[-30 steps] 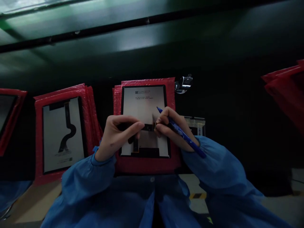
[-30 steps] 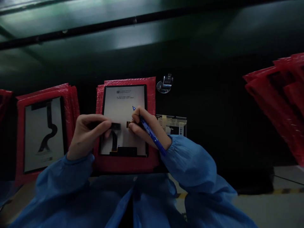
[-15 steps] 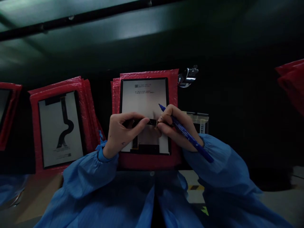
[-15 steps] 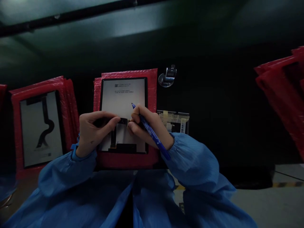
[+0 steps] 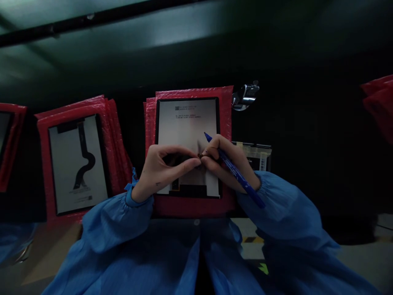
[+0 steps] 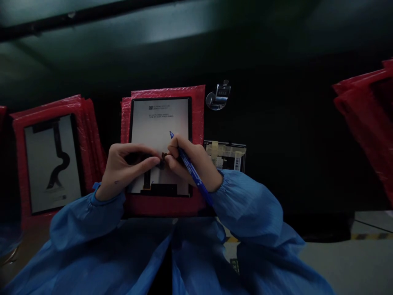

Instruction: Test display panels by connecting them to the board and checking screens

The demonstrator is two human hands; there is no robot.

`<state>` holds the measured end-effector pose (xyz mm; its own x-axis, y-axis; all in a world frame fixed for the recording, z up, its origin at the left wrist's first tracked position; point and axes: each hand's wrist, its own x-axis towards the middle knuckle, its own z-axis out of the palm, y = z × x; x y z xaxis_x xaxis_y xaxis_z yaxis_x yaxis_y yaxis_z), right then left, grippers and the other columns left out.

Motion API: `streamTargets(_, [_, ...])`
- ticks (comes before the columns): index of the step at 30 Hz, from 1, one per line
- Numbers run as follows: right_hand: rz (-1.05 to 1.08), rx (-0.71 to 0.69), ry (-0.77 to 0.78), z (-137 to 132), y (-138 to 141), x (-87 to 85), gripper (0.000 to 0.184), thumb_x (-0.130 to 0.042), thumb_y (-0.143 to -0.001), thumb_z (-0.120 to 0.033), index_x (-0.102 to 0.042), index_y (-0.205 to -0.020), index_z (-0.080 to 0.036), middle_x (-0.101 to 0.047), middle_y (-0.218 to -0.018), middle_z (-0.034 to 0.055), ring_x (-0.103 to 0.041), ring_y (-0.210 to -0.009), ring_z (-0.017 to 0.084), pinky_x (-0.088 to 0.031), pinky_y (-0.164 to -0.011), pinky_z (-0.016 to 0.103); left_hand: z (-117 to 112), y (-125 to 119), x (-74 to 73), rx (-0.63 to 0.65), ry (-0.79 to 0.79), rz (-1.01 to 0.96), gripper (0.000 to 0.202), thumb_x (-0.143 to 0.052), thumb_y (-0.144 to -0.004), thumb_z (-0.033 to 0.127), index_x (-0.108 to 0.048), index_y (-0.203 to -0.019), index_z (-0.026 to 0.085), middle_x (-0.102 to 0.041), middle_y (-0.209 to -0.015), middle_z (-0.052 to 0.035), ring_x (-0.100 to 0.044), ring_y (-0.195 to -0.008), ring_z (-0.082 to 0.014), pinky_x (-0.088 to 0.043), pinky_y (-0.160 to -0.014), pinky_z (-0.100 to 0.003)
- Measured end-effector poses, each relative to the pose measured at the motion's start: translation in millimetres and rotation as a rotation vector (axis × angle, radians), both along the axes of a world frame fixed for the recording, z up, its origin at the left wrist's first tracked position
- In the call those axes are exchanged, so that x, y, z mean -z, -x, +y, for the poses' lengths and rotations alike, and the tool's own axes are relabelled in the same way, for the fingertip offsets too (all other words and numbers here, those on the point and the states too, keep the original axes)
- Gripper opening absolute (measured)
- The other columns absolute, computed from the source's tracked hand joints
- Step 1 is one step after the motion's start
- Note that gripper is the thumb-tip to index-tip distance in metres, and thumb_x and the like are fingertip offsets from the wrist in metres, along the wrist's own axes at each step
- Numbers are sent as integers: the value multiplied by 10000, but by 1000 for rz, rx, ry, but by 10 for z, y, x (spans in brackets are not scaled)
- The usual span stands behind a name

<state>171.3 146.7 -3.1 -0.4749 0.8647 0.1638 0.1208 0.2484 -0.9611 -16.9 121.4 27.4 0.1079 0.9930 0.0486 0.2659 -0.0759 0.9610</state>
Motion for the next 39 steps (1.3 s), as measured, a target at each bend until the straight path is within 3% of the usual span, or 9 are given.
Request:
streamTargets(6, [49,-18,43,-1,0,-35,241,-573,-863,-180,-364,-757,-238,-509,-654,-45,-526,-568,109,-425,-544,239,24,0,22,-107,-72,-16,67,-798,-774,183,-754,-728,166,-736,-678,-1,-660,-604,-111,-495,-528,-175])
streamTargets(17, [160,-26,42,11,23,-63,253,-573,-857,-121,-374,-749,-235,-499,-644,-59,-573,-555,99,-467,-527,228,-37,-70,88,-129,-199,133,76,-740,-842,197,-711,-776,173,-704,-693,25,-611,-587,-79,-461,-538,-174])
streamTargets(27, [174,-36,80,-3,3,-27,261,-579,-884,-119,-377,-767,-236,-530,-669,-49,-607,-569,110,-463,-517,236,-30,-82,73,-157,-155,153,96,-718,-842,208,-708,-756,166,-710,-683,15,-649,-609,-95,-499,-564,-169])
streamTargets(39, [143,-56,100,-5,-11,-21,260,-575,-894,-142,-373,-764,-241,-535,-681,-43,-633,-581,129,-479,-520,265,-6,-77,42,-130,-114,28,99,-738,-826,167,-701,-735,162,-711,-658,11,-665,-593,-101,-499,-533,-160])
